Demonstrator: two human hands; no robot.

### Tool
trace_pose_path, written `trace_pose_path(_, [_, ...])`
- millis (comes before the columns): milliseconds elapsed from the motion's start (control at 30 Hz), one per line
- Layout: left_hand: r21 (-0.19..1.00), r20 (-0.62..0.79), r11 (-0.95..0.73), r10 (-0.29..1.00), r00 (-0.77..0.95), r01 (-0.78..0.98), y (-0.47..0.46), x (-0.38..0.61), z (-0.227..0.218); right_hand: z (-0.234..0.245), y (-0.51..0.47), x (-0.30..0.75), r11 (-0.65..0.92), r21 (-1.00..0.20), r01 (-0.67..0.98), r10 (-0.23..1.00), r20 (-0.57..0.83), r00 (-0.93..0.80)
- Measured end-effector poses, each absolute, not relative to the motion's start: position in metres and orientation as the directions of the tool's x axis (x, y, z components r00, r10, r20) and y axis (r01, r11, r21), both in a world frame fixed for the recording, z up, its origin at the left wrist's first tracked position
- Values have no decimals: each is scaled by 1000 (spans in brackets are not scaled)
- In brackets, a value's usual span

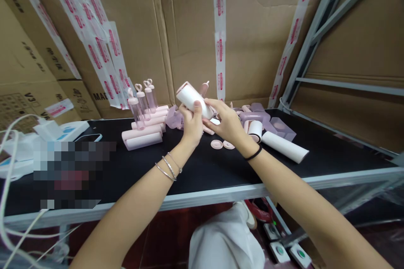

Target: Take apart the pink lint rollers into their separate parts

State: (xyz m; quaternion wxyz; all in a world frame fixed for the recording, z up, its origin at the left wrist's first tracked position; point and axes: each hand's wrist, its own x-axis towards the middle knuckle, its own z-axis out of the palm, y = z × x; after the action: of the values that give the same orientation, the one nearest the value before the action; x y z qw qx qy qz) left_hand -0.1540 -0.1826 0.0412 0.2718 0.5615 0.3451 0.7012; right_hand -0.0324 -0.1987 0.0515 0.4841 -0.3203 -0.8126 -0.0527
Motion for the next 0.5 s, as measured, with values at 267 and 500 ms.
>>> trace_pose_path(267, [592, 788, -775, 614, 40, 220, -189, -157, 41, 62, -185, -8, 618, -558, 554, 621, 779, 91])
trace_pose_path(500, [329, 672, -568, 702, 236, 755, -175, -193, 44, 60, -156, 11, 559, -828, 39, 726, 511, 461])
